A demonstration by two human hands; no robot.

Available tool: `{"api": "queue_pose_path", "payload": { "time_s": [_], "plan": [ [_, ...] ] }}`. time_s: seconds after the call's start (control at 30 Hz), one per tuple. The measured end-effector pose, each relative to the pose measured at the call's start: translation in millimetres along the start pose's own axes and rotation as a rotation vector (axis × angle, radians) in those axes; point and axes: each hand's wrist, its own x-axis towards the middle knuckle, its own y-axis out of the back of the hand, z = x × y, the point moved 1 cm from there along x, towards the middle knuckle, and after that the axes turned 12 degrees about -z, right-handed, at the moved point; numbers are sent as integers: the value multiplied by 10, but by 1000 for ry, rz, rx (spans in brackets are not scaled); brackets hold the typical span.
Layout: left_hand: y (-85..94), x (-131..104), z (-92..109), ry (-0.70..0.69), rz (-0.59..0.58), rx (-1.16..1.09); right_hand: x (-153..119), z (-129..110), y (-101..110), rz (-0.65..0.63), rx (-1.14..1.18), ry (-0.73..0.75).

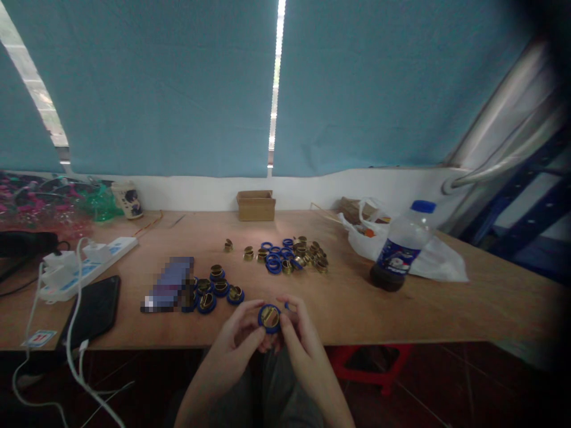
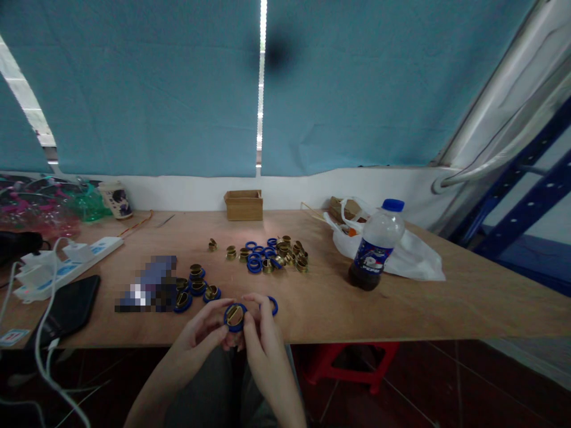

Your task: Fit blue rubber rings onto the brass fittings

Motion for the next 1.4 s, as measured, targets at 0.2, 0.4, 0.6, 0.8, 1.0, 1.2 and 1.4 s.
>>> {"api": "queue_pose_path", "payload": {
  "time_s": [0.2, 0.4, 0.6, 0.8, 1.0, 1.2, 1.4],
  "plan": [
    [-26, -7, 25, -15, -9, 0, -2, 1, -16, -13, 19, -7],
    [-28, -2, 48, -9, 9, -12, -24, -12, -3, -32, 52, -15],
    [31, -1, 20, -17, 31, -37, -37, -110, -53, -91, 142, 2],
    [41, -13, 30, -53, 57, -23, -35, -125, -94, -64, 137, -4],
    [48, -50, 27, -52, 24, -9, -58, -116, -78, -55, 74, -21],
    [65, -85, 55, -18, -30, 104, -92, -147, -5, -82, -77, 9],
    [81, -89, 77, -3, -29, 245, -116, -178, 32, -107, -291, 43]
  ]
}}
